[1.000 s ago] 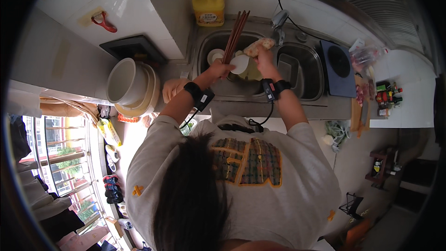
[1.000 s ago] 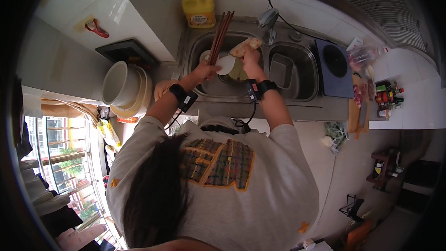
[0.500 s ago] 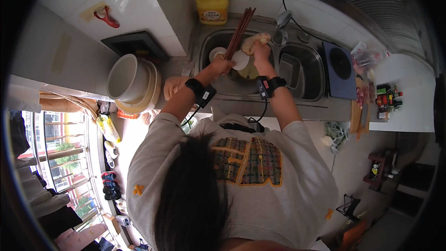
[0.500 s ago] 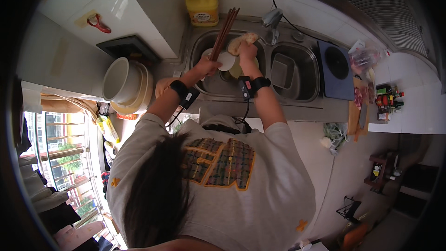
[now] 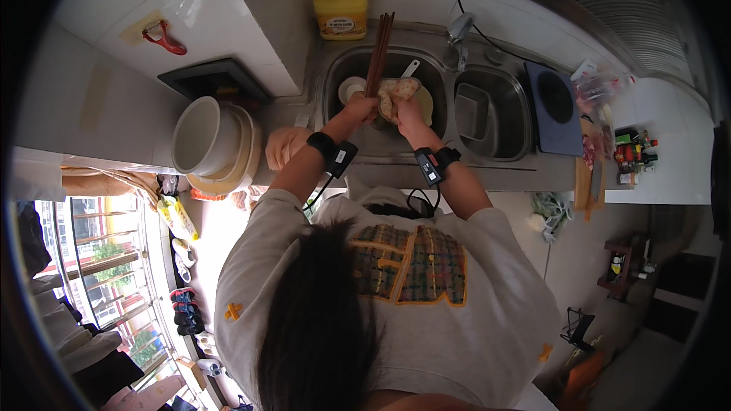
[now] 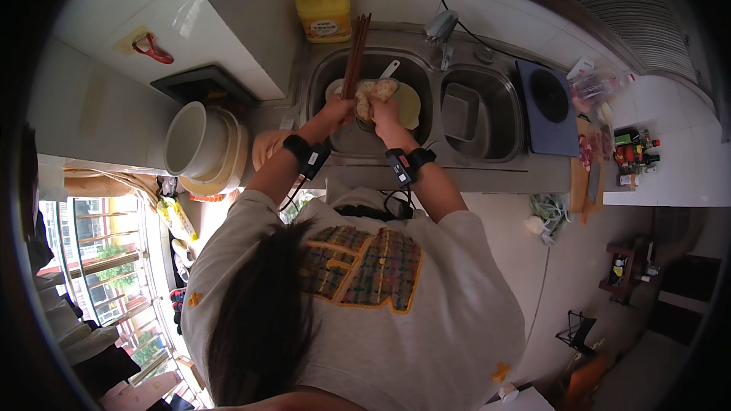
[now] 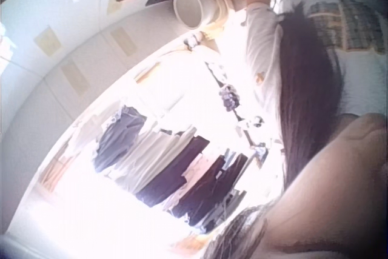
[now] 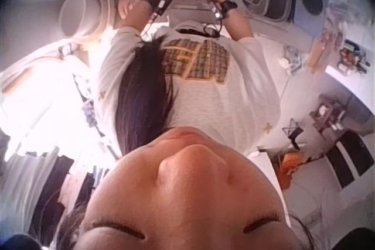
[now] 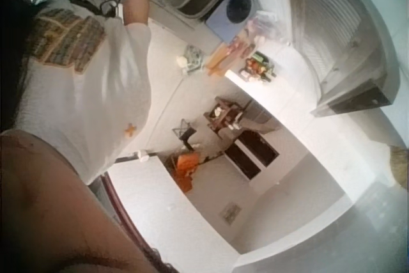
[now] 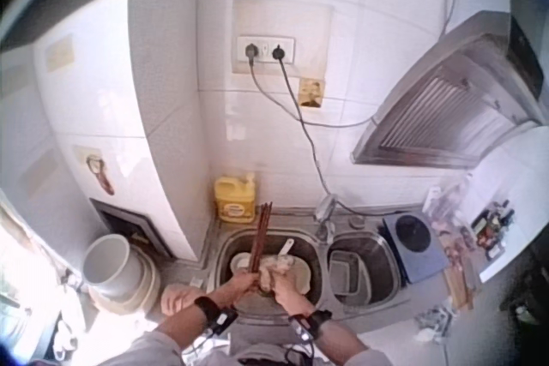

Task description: The person washes a bundle of wooden chopsticks in a sink using a sponge and soap, rinses them under the faucet, and then places them into a kitchen drawer.

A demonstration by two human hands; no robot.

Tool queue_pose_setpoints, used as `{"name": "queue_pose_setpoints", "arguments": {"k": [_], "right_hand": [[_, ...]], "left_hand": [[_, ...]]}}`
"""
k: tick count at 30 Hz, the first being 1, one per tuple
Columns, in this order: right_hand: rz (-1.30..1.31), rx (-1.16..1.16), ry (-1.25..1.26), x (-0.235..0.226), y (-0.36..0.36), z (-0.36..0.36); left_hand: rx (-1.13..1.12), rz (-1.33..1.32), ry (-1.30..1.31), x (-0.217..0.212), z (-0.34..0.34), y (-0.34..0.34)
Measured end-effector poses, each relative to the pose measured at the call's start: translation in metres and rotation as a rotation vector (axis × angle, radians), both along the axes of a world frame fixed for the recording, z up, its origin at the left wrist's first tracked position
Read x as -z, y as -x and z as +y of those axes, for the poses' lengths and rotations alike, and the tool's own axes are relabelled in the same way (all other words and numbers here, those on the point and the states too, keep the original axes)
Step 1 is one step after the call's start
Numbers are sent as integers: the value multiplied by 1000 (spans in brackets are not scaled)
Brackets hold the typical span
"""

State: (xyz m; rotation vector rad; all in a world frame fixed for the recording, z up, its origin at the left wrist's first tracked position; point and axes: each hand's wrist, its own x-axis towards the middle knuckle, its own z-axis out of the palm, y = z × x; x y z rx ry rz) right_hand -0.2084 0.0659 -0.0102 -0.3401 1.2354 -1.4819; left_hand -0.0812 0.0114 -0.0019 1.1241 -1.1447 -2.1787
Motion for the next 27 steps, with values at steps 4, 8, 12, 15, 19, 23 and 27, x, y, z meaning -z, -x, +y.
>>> {"name": "queue_pose_setpoints", "arguments": {"k": [4,8,12,15,19,23,27], "right_hand": [[56,-118,-115,19,15,4],[635,-284,-203,48,32,2],[1019,-503,-182,76,37,-8],[1087,-704,-175,95,30,-14],[908,-854,-236,103,16,-14],[1071,-968,-123,115,14,-18],[1401,-1037,-36,148,34,-26]], "left_hand": [[55,-40,-40,-2,7,-5],[181,-39,-263,7,10,-28],[51,-194,-273,16,18,-47],[20,-154,-269,22,20,-59],[8,-112,-312,23,20,-71],[-13,-190,-350,5,24,-75],[25,-152,-369,8,20,-67]]}}
